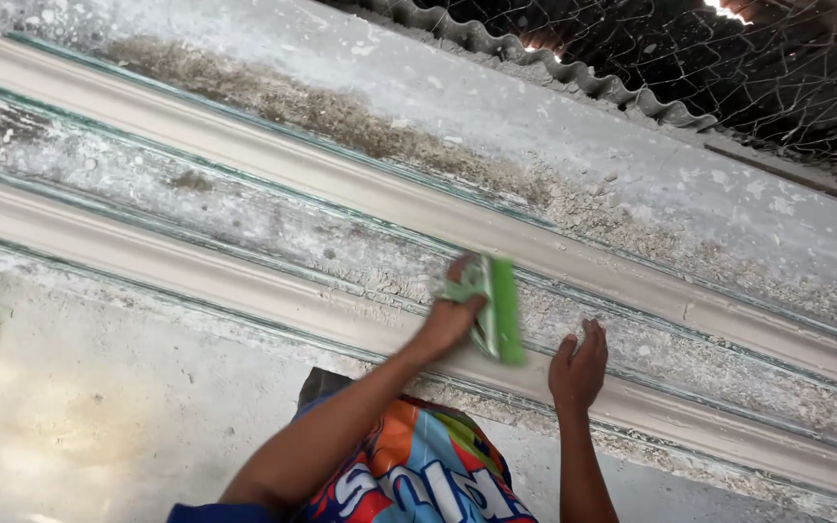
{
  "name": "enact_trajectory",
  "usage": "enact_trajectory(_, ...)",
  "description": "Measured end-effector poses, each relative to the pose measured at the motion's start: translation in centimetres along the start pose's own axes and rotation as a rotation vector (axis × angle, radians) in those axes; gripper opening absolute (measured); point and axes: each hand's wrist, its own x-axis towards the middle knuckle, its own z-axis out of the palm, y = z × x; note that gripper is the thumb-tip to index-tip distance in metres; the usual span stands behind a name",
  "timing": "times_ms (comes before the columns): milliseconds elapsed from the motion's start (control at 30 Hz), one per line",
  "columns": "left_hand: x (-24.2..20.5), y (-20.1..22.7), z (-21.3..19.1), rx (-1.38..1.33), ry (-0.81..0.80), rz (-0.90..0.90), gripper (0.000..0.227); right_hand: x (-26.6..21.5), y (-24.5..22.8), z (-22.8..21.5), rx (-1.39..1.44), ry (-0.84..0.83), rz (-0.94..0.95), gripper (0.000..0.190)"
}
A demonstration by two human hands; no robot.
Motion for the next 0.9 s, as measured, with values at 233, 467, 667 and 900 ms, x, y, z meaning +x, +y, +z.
enact_trajectory(233, -0.3, 9.5, -22.4, 0.308, 0.505, 0.281, 0.063, -0.1, 0.9, 0.7, 0.010, 0.017, 0.015, 0.037)
enact_trajectory(467, -1.5, -7.9, -30.5, 0.402, 0.835, -0.046, 0.047, 0.2, -0.9, -0.2, 0.023, 0.044, -0.027, 0.039)
enact_trajectory(667, -4.8, -3.4, -3.8, 0.068, -0.104, -0.357, 0.027, 0.0, -0.2, -0.6, 0.001, -0.069, 0.042, 0.045)
enact_trajectory(900, -5.0, 4.0, -17.8, 0.205, 0.076, -0.244, 0.060, -9.4, 3.0, -5.1, 0.222, 0.096, 0.073, 0.037)
